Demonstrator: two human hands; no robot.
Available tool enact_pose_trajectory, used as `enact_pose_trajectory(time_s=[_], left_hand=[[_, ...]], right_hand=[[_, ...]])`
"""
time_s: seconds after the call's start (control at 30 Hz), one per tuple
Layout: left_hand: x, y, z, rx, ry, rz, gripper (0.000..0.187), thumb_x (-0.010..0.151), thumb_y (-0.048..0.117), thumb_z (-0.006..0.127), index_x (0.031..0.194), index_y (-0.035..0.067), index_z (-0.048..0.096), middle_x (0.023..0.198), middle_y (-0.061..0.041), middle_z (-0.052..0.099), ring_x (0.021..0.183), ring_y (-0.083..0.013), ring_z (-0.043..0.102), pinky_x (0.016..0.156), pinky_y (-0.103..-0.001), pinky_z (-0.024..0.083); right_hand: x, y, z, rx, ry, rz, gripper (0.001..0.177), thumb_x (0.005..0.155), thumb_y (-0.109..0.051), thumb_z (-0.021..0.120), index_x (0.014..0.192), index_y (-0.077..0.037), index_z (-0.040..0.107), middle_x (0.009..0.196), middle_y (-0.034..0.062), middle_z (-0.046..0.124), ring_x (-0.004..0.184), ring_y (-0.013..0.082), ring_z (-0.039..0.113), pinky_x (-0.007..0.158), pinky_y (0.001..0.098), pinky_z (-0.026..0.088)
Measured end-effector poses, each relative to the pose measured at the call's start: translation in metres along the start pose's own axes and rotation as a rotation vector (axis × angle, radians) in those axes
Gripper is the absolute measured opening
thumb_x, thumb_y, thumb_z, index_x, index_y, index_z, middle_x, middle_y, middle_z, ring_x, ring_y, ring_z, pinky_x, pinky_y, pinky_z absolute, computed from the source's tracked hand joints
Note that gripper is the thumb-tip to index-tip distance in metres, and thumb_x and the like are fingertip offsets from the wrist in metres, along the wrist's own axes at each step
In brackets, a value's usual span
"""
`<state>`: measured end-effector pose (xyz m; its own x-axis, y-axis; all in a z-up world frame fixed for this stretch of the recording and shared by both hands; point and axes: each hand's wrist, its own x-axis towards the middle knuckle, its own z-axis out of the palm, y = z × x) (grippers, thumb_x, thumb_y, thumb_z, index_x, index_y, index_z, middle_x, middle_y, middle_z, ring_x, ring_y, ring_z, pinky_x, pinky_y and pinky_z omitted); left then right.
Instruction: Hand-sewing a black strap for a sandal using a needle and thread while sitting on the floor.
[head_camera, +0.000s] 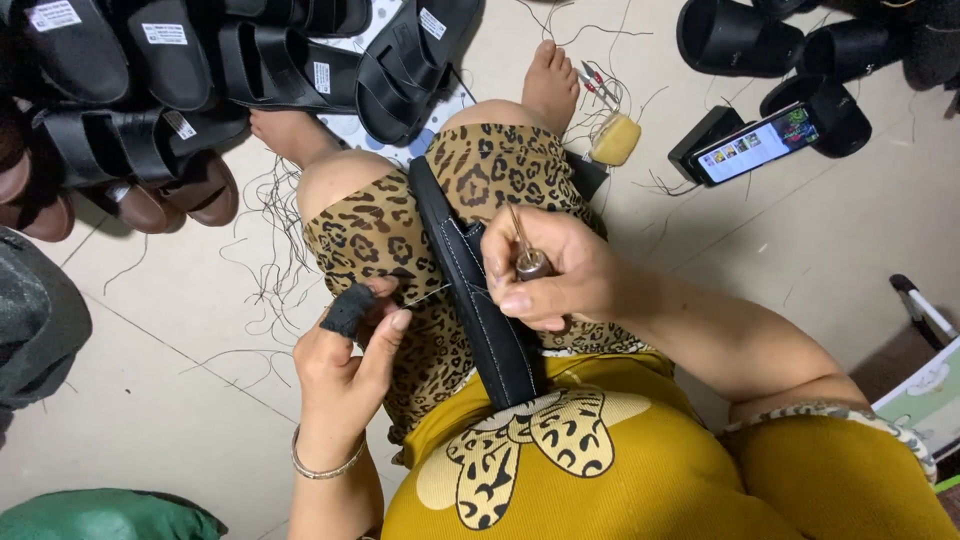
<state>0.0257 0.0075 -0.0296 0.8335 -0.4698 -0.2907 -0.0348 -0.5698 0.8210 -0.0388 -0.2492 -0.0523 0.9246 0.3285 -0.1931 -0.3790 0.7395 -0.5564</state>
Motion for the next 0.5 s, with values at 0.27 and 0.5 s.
enact_pose_trajectory(time_s=[0.27,0.5], left_hand=[[0.001,0.003,-0.001,0.165,0.119,0.115,0.026,0.088,0.001,0.076,0.111,-0.003,0.067,0.106,-0.013,0.073,0.084,-0.0212,0.067,0.075,-0.03,0.054],[0.007,0.057,0.029,0.424,0.029,0.804,0.024,0.087,-0.002,0.081,0.075,0.006,0.062,0.077,-0.003,0.056,0.062,-0.0192,0.045,0.056,-0.034,0.04]], right_hand=[[-0.022,-0.027,0.016,-0.901,0.135,0.17,0.026,0.088,-0.005,0.067,0.113,-0.003,0.058,0.073,-0.0013,0.066,0.051,0.0066,0.052,0.048,0.0205,0.042],[-0.009,-0.037,0.028,-1.276,0.12,-0.046,0.008,0.089,-0.002,0.065,0.086,-0.004,0.073,0.064,0.0039,0.073,0.042,0.0091,0.06,0.037,0.022,0.045]])
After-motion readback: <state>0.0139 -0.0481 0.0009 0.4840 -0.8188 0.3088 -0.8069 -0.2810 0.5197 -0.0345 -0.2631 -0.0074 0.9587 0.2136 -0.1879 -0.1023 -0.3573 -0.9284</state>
